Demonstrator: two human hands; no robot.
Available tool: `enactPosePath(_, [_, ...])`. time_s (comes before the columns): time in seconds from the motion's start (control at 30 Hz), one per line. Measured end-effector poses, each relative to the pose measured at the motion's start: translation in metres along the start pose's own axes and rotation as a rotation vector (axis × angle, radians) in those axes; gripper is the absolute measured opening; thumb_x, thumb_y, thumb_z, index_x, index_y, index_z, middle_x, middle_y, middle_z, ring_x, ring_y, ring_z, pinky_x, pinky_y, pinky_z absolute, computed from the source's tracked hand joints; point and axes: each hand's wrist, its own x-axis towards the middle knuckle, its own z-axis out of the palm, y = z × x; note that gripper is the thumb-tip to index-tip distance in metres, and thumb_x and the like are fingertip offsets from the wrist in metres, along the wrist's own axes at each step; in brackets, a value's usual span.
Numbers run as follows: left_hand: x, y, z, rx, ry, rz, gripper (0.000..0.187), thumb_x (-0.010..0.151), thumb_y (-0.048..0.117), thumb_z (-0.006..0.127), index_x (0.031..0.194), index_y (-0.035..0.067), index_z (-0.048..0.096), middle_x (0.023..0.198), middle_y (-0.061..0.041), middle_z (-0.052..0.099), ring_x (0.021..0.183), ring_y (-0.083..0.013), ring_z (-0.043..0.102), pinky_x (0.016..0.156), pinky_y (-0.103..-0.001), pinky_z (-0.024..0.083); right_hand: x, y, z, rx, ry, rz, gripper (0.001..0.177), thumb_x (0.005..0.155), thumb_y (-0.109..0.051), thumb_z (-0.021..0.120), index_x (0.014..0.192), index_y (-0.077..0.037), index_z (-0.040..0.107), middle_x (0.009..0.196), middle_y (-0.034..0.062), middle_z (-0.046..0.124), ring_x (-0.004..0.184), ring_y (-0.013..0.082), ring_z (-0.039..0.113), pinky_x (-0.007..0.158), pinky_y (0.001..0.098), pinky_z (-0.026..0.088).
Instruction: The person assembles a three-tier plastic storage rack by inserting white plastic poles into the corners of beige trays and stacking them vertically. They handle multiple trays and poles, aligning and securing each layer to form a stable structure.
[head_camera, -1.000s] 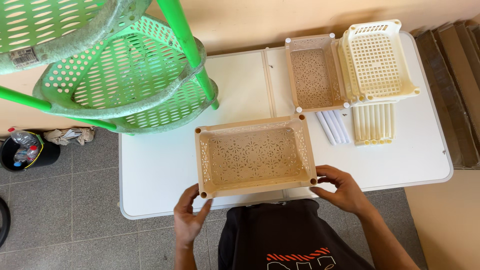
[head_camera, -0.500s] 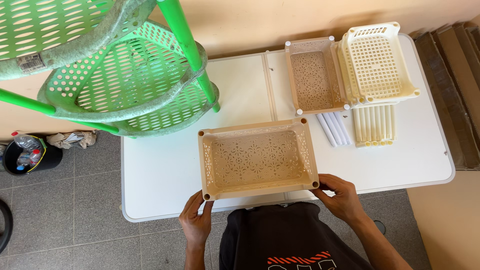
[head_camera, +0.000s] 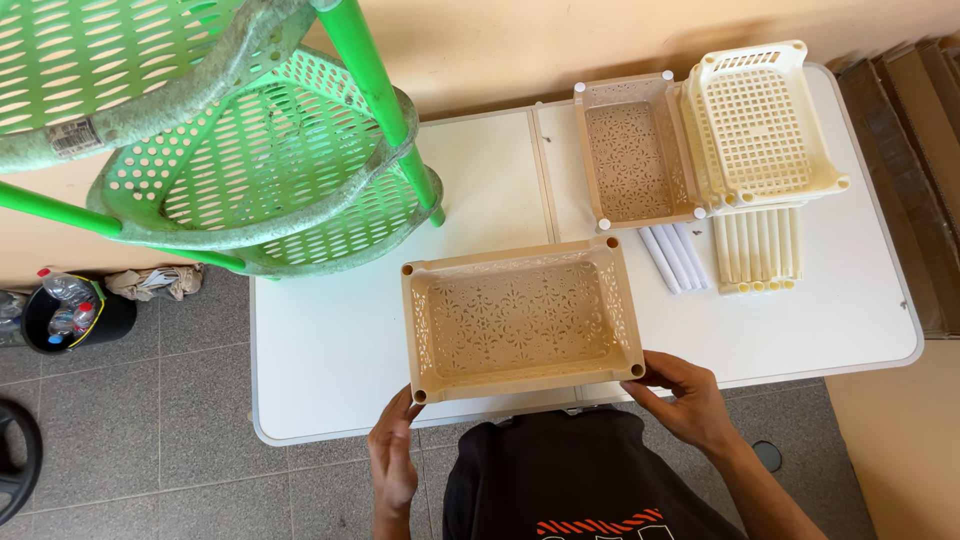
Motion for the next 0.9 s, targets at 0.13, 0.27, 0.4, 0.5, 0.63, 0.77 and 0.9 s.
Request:
enactPosePath(0.13, [0.001, -0.005, 0.012, -0.052, 0.178, -0.342, 0.035, 0.1, 0.025, 0.055, 0.109, -0.002, 0.076, 0.117, -0.025, 0.074, 0.104, -0.0349, 0.077, 0.083, -0.049, 0.063, -0.002, 0.018, -0.005, 0.34, -0.08, 0.017, 0.042, 0.091, -0.016, 0.065, 0.129, 0.001, 0.065, 0.119, 0.0159, 0.074, 0.107, 0.0253, 0.075, 0.095, 0.0382, 0.061])
enactPosePath(0.27, [0.004, -0.008, 0.015, -0.055, 0.202, -0.353, 0.033, 0.1, 0.024, 0.059, 0.102, -0.003, 0.078, 0.107, -0.027, 0.077, 0.096, -0.0338, 0.08, 0.076, -0.046, 0.065, 0.002, 0.031, 0.002, 0.328, 0.031, 0.229, 0.035, 0.095, -0.019, 0.065, 0.121, 0.003, 0.073, 0.109, 0.0201, 0.079, 0.098, 0.0273, 0.078, 0.089, 0.0398, 0.065])
enactPosePath(0.4, [0.004, -0.009, 0.014, -0.005, 0.202, -0.342, 0.03, 0.098, 0.022, 0.061, 0.1, -0.002, 0.079, 0.105, -0.026, 0.078, 0.089, -0.0316, 0.081, 0.074, -0.044, 0.065, 0.004, 0.037, 0.002, 0.333, 0.043, 0.281, 0.033, 0.093, -0.017, 0.068, 0.117, 0.004, 0.075, 0.103, 0.0217, 0.081, 0.094, 0.0275, 0.079, 0.087, 0.0407, 0.067])
enactPosePath(0.5, [0.004, -0.011, 0.015, -0.018, 0.204, -0.329, 0.028, 0.097, 0.022, 0.063, 0.101, -0.002, 0.078, 0.104, -0.025, 0.078, 0.086, -0.0308, 0.081, 0.074, -0.044, 0.065, 0.006, 0.039, 0.0, 0.388, 0.034, 0.253, 0.032, 0.092, -0.016, 0.069, 0.116, 0.003, 0.075, 0.102, 0.021, 0.081, 0.092, 0.027, 0.079, 0.086, 0.04, 0.067])
enactPosePath(0.63, [0.006, -0.012, 0.016, -0.038, 0.219, -0.322, 0.028, 0.096, 0.023, 0.066, 0.104, -0.002, 0.078, 0.099, -0.025, 0.079, 0.085, -0.0304, 0.081, 0.075, -0.044, 0.065, 0.007, 0.04, -0.001, 0.39, 0.039, 0.316, 0.03, 0.09, -0.015, 0.071, 0.114, 0.002, 0.076, 0.1, 0.0217, 0.081, 0.091, 0.0275, 0.08, 0.086, 0.0404, 0.067])
enactPosePath(0.77, [0.002, -0.015, 0.015, -0.048, 0.222, -0.353, 0.029, 0.096, 0.024, 0.066, 0.104, -0.002, 0.078, 0.098, -0.023, 0.079, 0.087, -0.0297, 0.081, 0.075, -0.044, 0.065, 0.006, 0.043, -0.002, 0.437, 0.034, 0.334, 0.03, 0.089, -0.014, 0.071, 0.113, 0.003, 0.076, 0.099, 0.022, 0.081, 0.089, 0.0273, 0.08, 0.085, 0.0415, 0.067])
enactPosePath(0.9, [0.012, -0.021, 0.005, -0.079, 0.219, -0.369, 0.032, 0.099, 0.025, 0.058, 0.112, 0.001, 0.076, 0.108, -0.018, 0.079, 0.097, -0.0253, 0.08, 0.08, -0.045, 0.067, 0.018, 0.042, -0.012, 0.29, -0.018, 0.381, 0.036, 0.085, -0.012, 0.073, 0.12, -0.002, 0.073, 0.1, 0.0193, 0.082, 0.082, 0.0275, 0.081, 0.078, 0.0423, 0.069])
